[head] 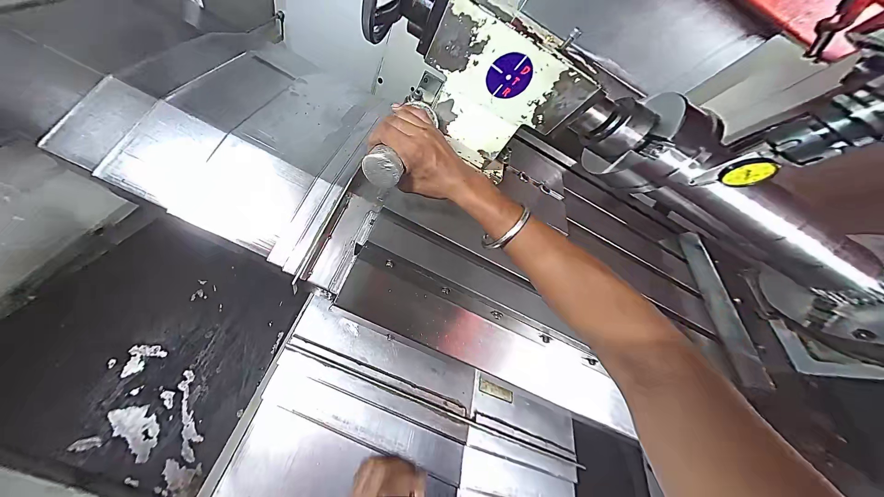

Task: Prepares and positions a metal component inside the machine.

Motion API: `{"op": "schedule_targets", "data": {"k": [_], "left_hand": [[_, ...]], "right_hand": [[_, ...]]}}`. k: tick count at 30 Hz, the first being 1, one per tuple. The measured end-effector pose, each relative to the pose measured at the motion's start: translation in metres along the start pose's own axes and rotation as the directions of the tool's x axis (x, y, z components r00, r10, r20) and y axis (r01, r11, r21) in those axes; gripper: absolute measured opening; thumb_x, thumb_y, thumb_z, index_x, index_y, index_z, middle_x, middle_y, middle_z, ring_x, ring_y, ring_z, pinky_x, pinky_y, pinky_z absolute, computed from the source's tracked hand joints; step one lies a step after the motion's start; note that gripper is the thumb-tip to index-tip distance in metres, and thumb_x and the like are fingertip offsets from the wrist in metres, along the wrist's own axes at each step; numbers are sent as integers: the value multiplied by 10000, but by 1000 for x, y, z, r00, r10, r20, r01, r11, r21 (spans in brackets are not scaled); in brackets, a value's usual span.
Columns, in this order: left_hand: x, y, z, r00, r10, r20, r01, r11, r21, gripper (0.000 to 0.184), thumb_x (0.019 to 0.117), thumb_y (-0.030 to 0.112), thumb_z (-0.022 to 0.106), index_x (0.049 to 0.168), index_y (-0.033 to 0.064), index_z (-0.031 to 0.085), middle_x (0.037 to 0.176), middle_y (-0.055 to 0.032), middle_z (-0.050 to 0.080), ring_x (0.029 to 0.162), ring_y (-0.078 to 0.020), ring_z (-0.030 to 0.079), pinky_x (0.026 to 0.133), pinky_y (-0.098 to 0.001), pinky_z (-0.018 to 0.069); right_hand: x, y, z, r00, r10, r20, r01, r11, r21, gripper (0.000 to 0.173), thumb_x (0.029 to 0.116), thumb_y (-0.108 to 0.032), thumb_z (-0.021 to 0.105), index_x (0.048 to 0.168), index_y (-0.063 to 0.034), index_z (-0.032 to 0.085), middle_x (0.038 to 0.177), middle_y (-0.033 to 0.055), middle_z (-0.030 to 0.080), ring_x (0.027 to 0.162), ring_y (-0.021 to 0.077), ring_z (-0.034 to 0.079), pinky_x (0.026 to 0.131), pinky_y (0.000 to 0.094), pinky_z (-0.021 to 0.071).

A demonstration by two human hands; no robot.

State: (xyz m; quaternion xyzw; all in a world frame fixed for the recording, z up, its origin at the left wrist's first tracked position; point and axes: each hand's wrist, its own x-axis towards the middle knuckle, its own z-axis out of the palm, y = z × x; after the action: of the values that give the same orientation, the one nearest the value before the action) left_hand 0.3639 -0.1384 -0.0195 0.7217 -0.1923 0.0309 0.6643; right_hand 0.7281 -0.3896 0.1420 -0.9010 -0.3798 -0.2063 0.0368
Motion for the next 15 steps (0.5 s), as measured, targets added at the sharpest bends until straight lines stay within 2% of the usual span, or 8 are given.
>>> {"op": "schedule_targets", "data": {"k": [2,3,5,7,9,11,13,15], "left_hand": [[71,2,7,975,215,-55,-210,974,82,204,1013,296,526,951,174,678,891,19,690,894,-94,666,844,-286,557],[107,4,12,944,321,-77,-309,941,138,178,1001,294,529,964,196,673,904,32,686,908,-101,660,857,-300,547],[172,6,24,879,470,-82,-440,865,242,189,964,270,543,994,169,700,931,-19,692,929,-171,656,905,-378,521],[218,-2,42,852,523,-28,-480,800,361,244,944,282,550,1020,143,735,1041,-92,725,1042,-253,677,1011,-474,494],[237,-24,62,863,502,50,-466,754,464,331,982,339,509,1122,155,744,1234,-133,703,1220,-301,634,1119,-521,418],[239,-48,76,855,513,81,-466,689,555,467,1021,429,382,1275,196,697,1379,-80,650,1343,-259,551,1189,-491,307],[240,-62,83,823,565,54,-484,650,586,547,1022,462,327,1357,189,662,1409,-53,638,1363,-218,530,1204,-458,254],[238,-63,85,813,582,30,-487,650,584,560,1022,462,315,1359,179,663,1398,-45,647,1362,-207,528,1210,-449,234]], "right_hand": [[4,0,-2,999,29,-43,-28,1000,11,405,770,-203,785,1135,-46,705,1112,137,731,1128,336,668,1071,528,455],[6,0,-2,997,45,-65,-43,999,23,408,776,-225,779,1134,-44,706,1108,142,728,1113,342,667,1012,526,481],[6,0,-1,994,51,-98,-49,999,23,395,802,-267,769,1125,-47,709,1084,141,725,1084,340,670,963,512,505],[6,2,1,993,25,-114,-25,1000,3,385,792,-236,784,1120,-47,717,1083,143,733,1093,349,677,982,516,509],[4,4,4,994,-12,-106,10,1000,-23,350,795,-196,774,1110,-53,719,1091,135,741,1122,333,685,1082,516,469],[3,4,8,995,-49,-91,46,998,-38,297,835,-170,734,1107,-52,722,1095,120,748,1119,289,700,1172,501,401],[3,5,11,996,-47,-77,41,996,-74,281,838,-165,729,1098,-57,716,1056,112,749,1075,281,710,1159,499,410],[7,-2,10,996,-24,-88,18,997,-73,341,803,-160,749,1133,-76,717,1066,118,744,1087,306,698,1100,507,456]]}}
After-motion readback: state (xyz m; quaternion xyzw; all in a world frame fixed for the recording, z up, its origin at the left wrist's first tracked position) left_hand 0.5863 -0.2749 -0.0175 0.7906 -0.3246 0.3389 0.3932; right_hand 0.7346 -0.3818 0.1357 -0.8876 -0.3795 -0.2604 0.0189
